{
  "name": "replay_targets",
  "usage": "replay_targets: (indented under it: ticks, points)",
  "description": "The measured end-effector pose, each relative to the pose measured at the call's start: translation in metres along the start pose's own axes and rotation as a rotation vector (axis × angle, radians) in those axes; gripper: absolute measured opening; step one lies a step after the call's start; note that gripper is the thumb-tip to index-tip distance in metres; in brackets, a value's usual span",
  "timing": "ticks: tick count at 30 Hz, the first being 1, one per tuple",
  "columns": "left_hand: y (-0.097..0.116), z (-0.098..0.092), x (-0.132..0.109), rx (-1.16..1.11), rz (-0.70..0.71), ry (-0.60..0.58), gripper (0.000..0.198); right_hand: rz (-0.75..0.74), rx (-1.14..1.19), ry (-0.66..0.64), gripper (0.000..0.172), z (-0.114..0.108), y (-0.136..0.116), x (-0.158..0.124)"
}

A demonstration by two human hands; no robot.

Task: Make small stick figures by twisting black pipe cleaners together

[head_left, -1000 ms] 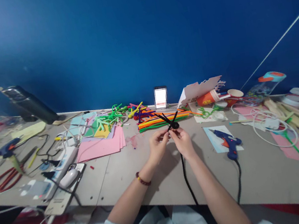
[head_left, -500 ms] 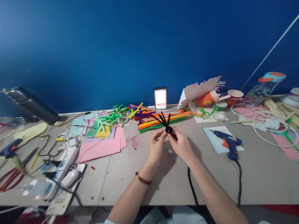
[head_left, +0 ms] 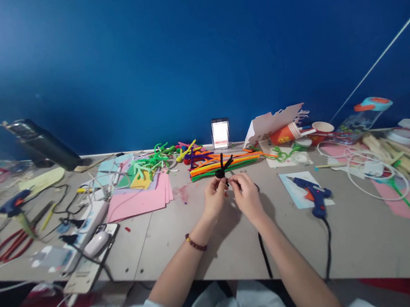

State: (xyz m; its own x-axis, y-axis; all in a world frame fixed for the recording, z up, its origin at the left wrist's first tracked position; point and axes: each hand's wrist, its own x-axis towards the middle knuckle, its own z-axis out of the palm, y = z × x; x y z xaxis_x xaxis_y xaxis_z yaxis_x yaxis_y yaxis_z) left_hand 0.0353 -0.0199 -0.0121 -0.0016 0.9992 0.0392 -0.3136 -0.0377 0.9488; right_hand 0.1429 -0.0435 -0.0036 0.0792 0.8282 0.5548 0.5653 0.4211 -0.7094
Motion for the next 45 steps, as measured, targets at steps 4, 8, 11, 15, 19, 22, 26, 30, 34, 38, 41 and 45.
replay_targets:
  ticks: [4,8,11,15,19,22,26,30,34,38,41,45]
  points:
    - [0.0,-0.002,0.001,-0.15,-0.101,-0.047,0.031,0.011,0.018,0.013,0.015,0.0,0.0,0.001]
    - [0.005,-0.003,0.0,-0.309,-0.233,-0.103,0.033,0.024,0.041,0.029,0.015,0.0,0.001,0.001]
    - [0.007,-0.002,0.0,-0.358,-0.27,-0.144,0.033,0.041,0.048,0.043,0.015,0.0,-0.001,0.0]
    - [0.007,-0.003,0.0,-0.339,-0.257,-0.099,0.033,0.08,0.093,0.026,0.01,-0.002,-0.006,0.0]
    - [0.004,-0.006,0.002,-0.329,-0.245,-0.09,0.029,0.094,0.132,-0.031,0.012,-0.004,-0.006,0.001]
    - [0.003,-0.011,0.005,-0.338,-0.273,-0.151,0.024,0.088,0.138,-0.058,0.013,-0.005,-0.002,0.001]
    - [0.005,-0.017,0.009,-0.318,-0.322,-0.169,0.022,0.054,0.062,-0.027,0.012,-0.005,0.002,0.002]
    - [0.008,-0.021,0.012,-0.248,-0.279,-0.216,0.023,0.051,-0.008,-0.034,0.014,-0.006,0.001,0.002]
    - [0.007,-0.021,0.011,-0.181,-0.23,-0.238,0.023,0.045,-0.035,-0.054,0.014,-0.008,-0.001,0.003]
    - [0.005,-0.017,0.008,-0.271,-0.243,-0.262,0.024,0.073,0.039,-0.044,0.013,-0.008,0.0,0.003]
    - [0.004,-0.013,0.006,-0.323,-0.287,-0.269,0.028,0.127,0.126,-0.053,0.013,-0.007,0.002,0.002]
    - [0.006,-0.01,0.003,-0.364,-0.32,-0.298,0.031,0.271,0.333,-0.114,0.015,-0.005,0.005,0.003]
